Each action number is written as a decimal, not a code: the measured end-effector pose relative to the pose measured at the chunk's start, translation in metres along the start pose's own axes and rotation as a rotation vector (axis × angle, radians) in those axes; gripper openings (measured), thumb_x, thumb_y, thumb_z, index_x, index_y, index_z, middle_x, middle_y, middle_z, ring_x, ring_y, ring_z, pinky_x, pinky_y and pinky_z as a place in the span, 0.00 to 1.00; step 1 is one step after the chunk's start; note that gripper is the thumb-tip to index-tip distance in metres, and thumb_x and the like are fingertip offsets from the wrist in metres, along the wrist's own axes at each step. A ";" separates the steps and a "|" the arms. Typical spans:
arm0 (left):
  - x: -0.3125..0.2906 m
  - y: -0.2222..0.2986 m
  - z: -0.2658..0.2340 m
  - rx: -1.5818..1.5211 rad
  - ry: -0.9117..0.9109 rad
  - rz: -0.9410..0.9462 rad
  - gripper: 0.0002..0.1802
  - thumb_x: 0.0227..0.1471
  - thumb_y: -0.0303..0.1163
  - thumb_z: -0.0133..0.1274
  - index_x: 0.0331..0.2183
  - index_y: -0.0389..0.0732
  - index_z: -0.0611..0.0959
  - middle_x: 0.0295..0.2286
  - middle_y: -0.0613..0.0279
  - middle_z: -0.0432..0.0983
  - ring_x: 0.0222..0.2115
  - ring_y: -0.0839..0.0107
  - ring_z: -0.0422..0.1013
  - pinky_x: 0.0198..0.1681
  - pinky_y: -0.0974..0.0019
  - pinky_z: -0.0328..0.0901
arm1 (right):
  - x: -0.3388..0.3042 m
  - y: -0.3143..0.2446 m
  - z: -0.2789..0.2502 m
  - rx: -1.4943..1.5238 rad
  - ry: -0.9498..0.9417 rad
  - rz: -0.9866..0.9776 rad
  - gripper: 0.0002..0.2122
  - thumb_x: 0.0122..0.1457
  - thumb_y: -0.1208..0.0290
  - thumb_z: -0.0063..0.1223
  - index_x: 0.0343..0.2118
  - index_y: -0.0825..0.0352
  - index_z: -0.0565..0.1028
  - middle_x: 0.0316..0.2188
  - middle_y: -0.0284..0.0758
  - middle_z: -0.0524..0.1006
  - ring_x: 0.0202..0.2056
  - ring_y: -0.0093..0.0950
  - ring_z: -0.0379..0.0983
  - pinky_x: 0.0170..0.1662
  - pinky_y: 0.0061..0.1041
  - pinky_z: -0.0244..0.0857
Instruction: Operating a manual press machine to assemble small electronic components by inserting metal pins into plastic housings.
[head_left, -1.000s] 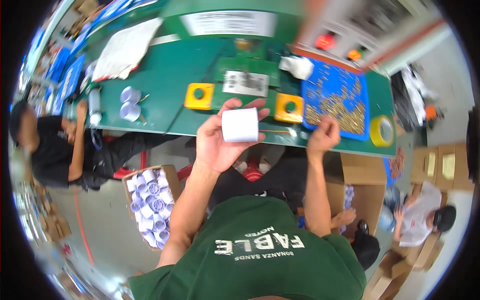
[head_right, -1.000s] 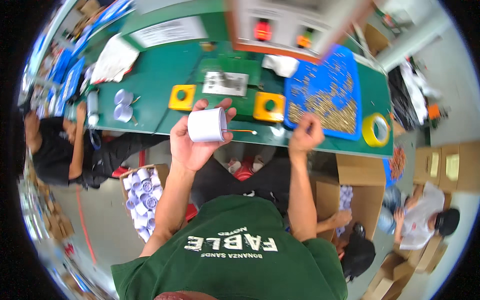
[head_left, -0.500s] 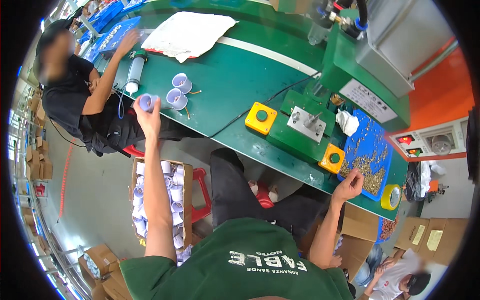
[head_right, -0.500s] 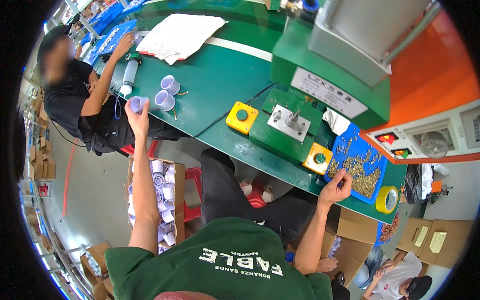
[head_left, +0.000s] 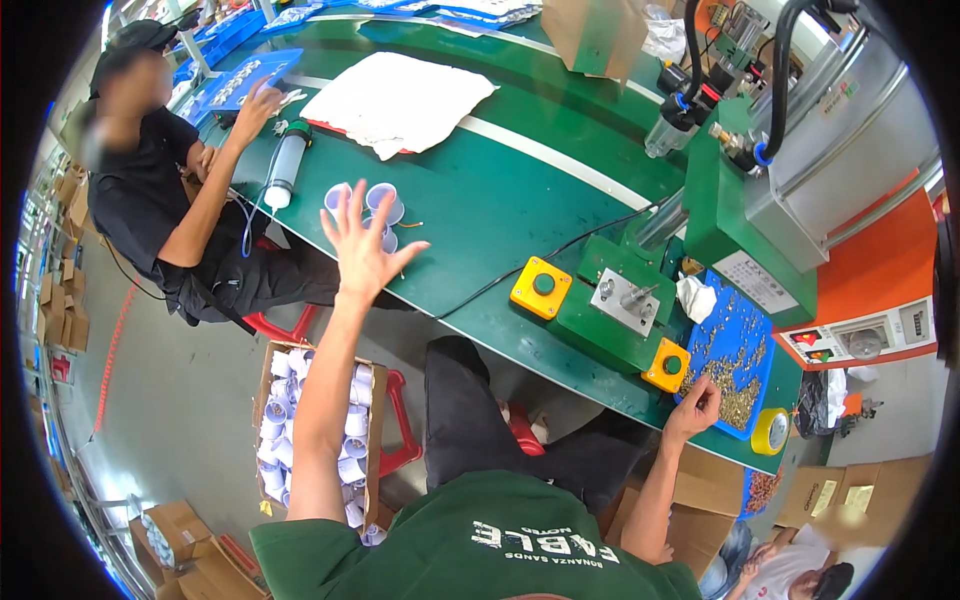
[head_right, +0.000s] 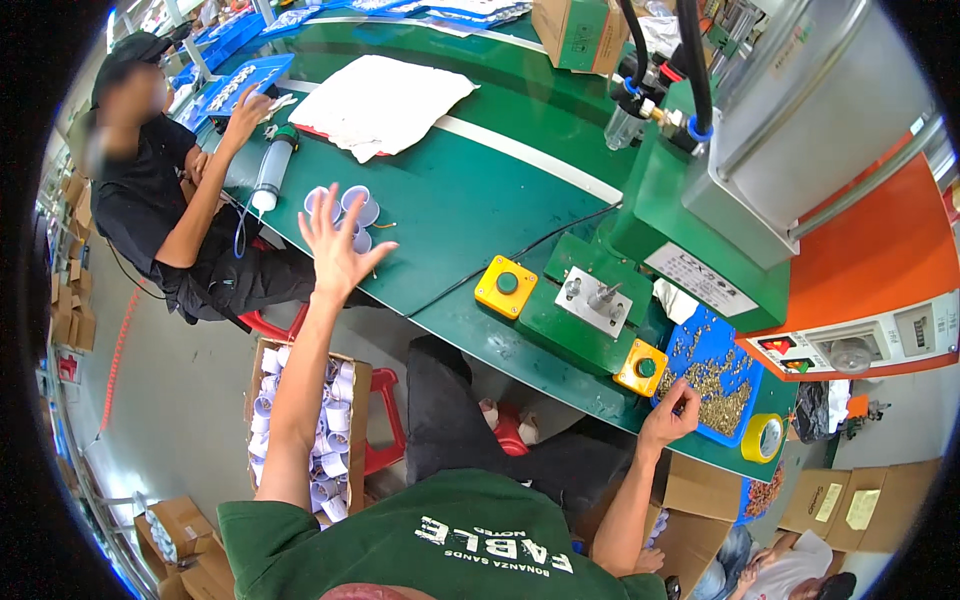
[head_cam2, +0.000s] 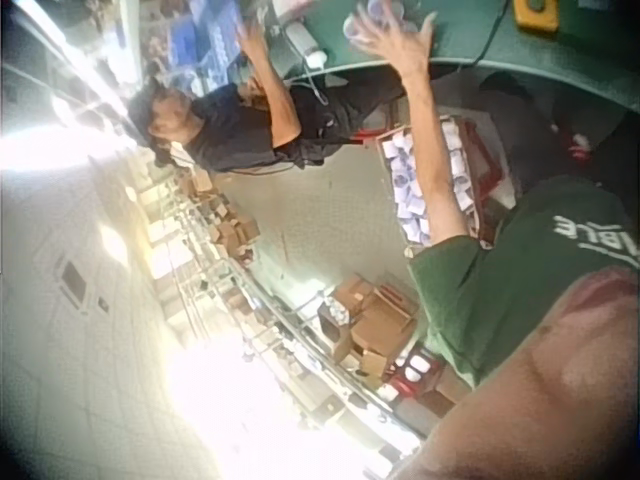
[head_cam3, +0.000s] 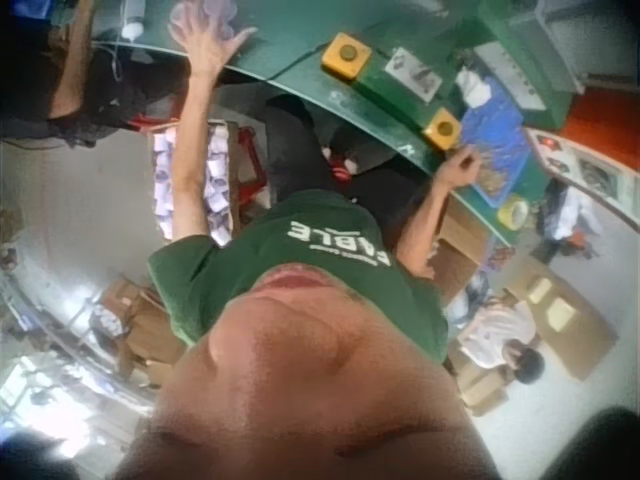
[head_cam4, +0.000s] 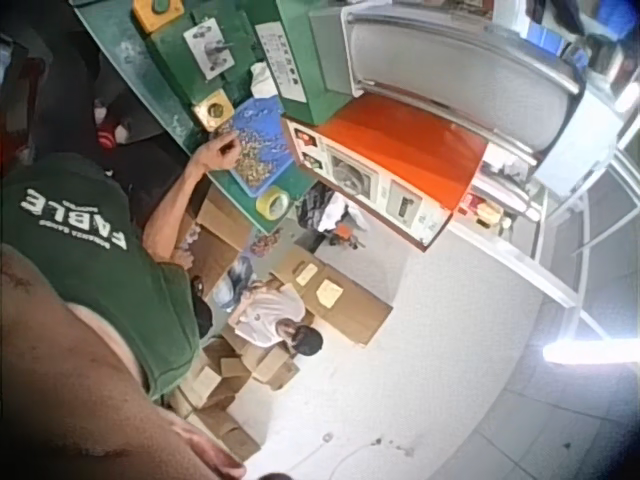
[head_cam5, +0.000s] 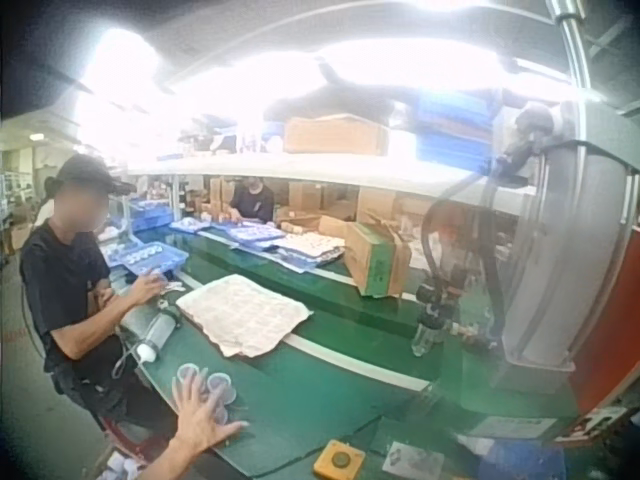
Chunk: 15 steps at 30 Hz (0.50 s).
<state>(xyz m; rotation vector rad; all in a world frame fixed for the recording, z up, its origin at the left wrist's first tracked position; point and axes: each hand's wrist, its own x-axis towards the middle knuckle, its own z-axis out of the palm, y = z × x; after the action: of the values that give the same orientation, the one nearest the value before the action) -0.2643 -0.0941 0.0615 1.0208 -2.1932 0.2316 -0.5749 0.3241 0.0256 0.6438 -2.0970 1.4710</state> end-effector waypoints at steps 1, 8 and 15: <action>0.004 0.004 0.002 -0.008 -0.003 0.006 0.42 0.36 0.58 0.66 0.53 0.53 0.76 0.59 0.55 0.57 0.63 0.51 0.47 0.60 0.27 0.37 | 0.000 -0.002 0.000 -0.009 -0.007 0.015 0.11 0.63 0.71 0.54 0.26 0.71 0.72 0.19 0.27 0.68 0.22 0.16 0.57 0.23 0.19 0.51; 0.020 -0.034 0.037 0.068 0.027 0.030 0.23 0.46 0.46 0.62 0.46 0.54 0.81 0.53 0.60 0.67 0.60 0.54 0.54 0.58 0.24 0.39 | -0.003 -0.004 0.003 -0.059 0.005 0.014 0.13 0.64 0.69 0.52 0.24 0.70 0.72 0.18 0.24 0.66 0.21 0.13 0.56 0.23 0.17 0.50; 0.048 -0.069 0.059 0.079 0.087 0.027 0.15 0.48 0.41 0.60 0.39 0.48 0.82 0.46 0.61 0.71 0.53 0.59 0.62 0.58 0.28 0.43 | 0.001 -0.003 0.004 -0.081 0.008 0.018 0.13 0.64 0.68 0.52 0.24 0.70 0.71 0.18 0.25 0.66 0.22 0.13 0.56 0.23 0.17 0.50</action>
<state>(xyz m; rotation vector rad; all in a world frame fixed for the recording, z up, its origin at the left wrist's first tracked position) -0.2663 -0.1943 0.0404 1.0058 -2.1342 0.3712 -0.5744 0.3194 0.0268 0.5884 -2.1498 1.3880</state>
